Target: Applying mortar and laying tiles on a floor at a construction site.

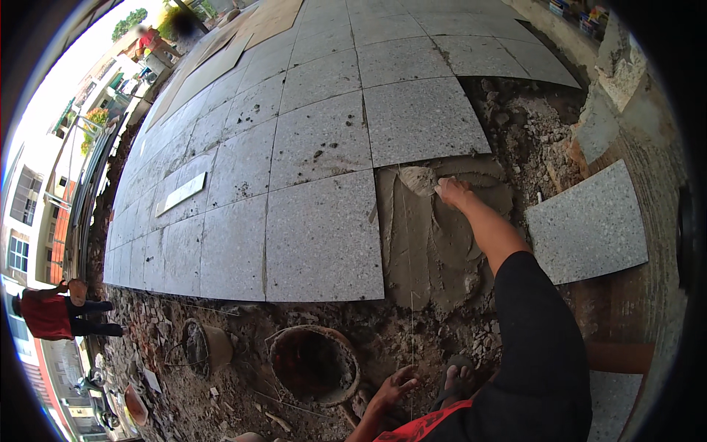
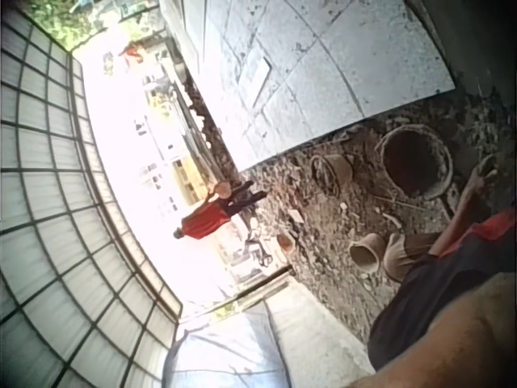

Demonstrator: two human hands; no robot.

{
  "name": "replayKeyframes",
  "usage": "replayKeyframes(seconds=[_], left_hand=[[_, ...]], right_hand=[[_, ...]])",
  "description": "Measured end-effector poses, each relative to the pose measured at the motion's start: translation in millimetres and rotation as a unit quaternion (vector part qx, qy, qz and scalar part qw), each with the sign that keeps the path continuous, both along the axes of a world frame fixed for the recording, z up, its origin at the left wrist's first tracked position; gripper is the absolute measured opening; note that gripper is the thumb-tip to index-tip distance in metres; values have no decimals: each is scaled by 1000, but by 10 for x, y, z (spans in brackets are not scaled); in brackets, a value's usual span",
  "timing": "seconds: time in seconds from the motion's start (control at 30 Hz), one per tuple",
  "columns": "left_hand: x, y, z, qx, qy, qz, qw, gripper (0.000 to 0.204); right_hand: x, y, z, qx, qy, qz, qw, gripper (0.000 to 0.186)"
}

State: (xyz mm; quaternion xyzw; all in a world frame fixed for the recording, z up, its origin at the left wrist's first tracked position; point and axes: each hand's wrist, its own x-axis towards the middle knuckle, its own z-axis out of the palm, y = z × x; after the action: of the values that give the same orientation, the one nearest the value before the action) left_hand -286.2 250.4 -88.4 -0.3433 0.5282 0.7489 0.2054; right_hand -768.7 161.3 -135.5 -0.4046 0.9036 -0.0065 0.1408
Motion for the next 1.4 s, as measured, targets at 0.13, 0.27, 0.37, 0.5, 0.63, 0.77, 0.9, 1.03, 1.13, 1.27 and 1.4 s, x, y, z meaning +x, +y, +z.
replayKeyframes(seconds=[0.13,0.27,0.37,0.5,0.63,0.77,0.9,1.03,1.13,1.27,1.4], left_hand=[[-60,94,-108,-21,25,-34,999,61],[84,68,-247,56,30,44,997,63],[45,58,-283,43,54,13,998,65],[-106,-9,-207,37,58,-31,997,66],[-37,35,-238,57,68,-1,996,68],[-34,68,-271,21,79,-20,996,69],[2,109,-536,-20,76,-48,996,67],[1,34,-523,32,68,-26,997,67],[-25,19,-491,18,58,16,998,67],[30,-306,-62,-293,26,-99,951,62],[193,-1247,1050,-427,133,21,894,34]], right_hand=[[-337,362,-164,-18,-51,-87,995,34],[60,473,124,-93,-229,-270,931,35],[569,575,170,-217,-350,-321,853,36],[1195,505,205,-103,-397,-116,905,37],[1594,467,152,-105,-342,-70,931,35],[1757,659,226,-18,-335,-25,942,35],[1901,972,158,-17,-322,122,939,33],[2073,991,650,82,-402,14,912,30],[1986,1234,492,80,-306,108,943,32],[1755,1593,590,108,-176,179,962,32],[1232,2298,861,214,-133,107,962,30]])
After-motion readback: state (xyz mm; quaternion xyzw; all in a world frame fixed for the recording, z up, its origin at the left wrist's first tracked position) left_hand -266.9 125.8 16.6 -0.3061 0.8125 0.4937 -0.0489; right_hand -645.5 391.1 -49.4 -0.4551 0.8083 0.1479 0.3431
